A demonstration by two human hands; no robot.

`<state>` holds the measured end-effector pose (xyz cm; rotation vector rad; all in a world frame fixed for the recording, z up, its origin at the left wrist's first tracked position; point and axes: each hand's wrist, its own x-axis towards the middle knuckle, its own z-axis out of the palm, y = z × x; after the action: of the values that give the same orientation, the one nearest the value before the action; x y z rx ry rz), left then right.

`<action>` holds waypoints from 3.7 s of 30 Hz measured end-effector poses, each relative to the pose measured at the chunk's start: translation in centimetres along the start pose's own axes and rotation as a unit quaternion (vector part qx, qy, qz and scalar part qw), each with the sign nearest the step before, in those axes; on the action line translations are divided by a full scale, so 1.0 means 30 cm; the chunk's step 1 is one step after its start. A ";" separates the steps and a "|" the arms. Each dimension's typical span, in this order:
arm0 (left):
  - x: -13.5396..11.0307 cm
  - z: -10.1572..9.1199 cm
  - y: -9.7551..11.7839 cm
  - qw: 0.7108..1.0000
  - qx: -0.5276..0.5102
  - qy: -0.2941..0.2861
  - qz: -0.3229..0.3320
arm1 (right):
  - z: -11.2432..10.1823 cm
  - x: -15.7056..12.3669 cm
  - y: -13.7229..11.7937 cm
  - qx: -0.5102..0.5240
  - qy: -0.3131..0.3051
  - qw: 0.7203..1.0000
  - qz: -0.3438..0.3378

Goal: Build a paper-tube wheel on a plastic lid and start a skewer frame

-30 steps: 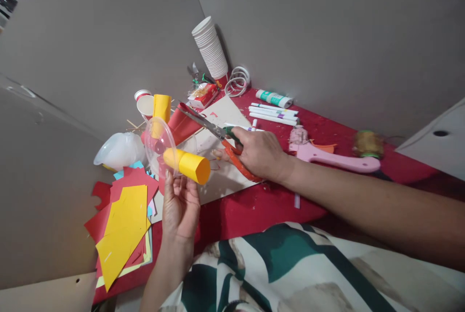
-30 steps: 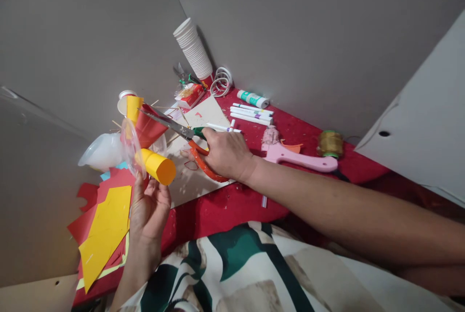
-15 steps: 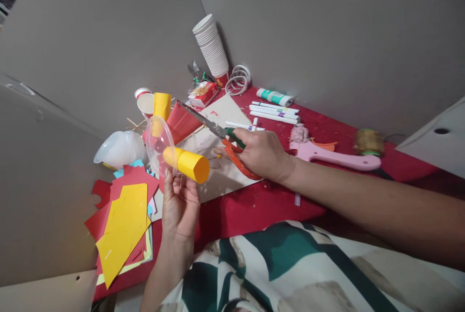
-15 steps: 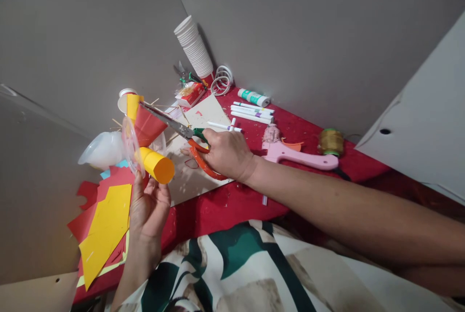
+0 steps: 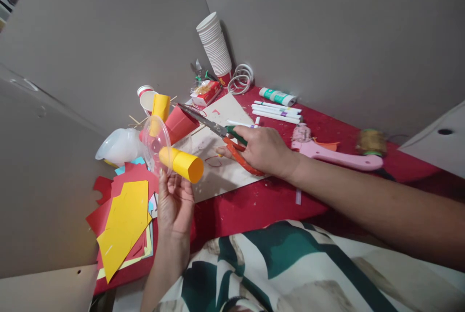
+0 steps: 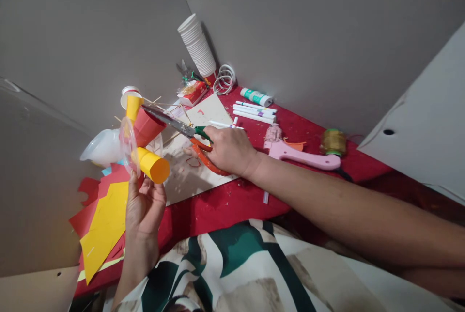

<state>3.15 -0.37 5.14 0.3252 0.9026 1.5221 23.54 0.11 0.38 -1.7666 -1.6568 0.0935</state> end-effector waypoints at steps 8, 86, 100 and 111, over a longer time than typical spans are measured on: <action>0.007 -0.006 -0.003 1.000 0.014 0.006 0.005 | -0.011 0.012 0.006 0.036 -0.048 0.998 -0.016; 0.071 -0.091 -0.069 0.981 0.112 -0.097 0.123 | -0.016 -0.038 -0.003 0.491 0.007 0.871 -0.015; 0.085 -0.141 -0.081 0.986 0.130 -0.102 0.038 | 0.035 -0.040 0.007 0.562 -0.025 0.827 -0.004; 0.089 -0.136 -0.075 0.992 0.084 -0.092 -0.002 | 0.047 -0.060 0.020 0.521 -0.009 0.853 -0.008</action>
<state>1.49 0.54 0.09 0.5762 0.8840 1.3910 23.02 -0.86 -1.73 -0.8953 -1.2181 0.8356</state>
